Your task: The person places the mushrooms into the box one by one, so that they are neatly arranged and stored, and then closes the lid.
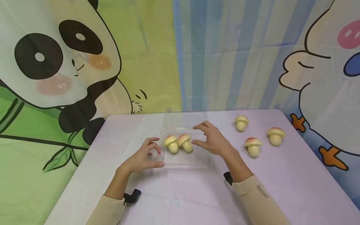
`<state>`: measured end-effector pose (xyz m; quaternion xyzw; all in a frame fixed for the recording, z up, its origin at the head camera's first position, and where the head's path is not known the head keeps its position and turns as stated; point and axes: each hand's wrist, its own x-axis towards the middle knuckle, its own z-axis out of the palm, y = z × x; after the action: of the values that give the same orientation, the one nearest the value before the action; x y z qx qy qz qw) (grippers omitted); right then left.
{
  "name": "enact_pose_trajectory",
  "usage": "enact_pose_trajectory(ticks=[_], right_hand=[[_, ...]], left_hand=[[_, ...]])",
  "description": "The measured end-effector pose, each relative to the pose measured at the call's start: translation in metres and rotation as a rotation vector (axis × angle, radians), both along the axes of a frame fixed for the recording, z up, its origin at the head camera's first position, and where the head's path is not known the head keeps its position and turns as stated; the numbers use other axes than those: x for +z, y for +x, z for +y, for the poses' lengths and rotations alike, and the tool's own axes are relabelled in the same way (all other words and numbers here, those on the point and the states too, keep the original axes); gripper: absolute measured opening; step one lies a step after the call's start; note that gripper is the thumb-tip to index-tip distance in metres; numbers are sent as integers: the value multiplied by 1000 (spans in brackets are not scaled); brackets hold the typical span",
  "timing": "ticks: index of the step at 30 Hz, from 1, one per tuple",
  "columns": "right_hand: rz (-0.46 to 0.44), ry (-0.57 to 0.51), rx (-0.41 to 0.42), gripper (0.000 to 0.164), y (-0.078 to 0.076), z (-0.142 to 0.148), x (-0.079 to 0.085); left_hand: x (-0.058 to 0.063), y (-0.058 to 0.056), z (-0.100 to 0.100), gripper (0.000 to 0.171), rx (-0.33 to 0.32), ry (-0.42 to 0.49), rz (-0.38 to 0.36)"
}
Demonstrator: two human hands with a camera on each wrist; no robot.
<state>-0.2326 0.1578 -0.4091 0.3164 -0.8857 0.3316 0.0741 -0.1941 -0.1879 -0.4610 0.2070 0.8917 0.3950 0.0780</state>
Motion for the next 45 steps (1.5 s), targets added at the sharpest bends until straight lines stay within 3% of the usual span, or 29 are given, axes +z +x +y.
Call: enact_pose_trajectory(ticks=[12, 19, 34, 45], right_hand=[[55, 53, -48, 50, 2, 21, -6], [55, 60, -80, 50, 5, 37, -9], [149, 49, -144, 48, 12, 75, -11], [116, 57, -215, 48, 23, 99, -18]], left_hand=[[-1, 2, -1, 57, 4, -7, -3], [-1, 0, 0, 57, -8, 3, 6], [0, 0, -1, 58, 0, -4, 15], [0, -1, -1, 57, -13, 0, 9]])
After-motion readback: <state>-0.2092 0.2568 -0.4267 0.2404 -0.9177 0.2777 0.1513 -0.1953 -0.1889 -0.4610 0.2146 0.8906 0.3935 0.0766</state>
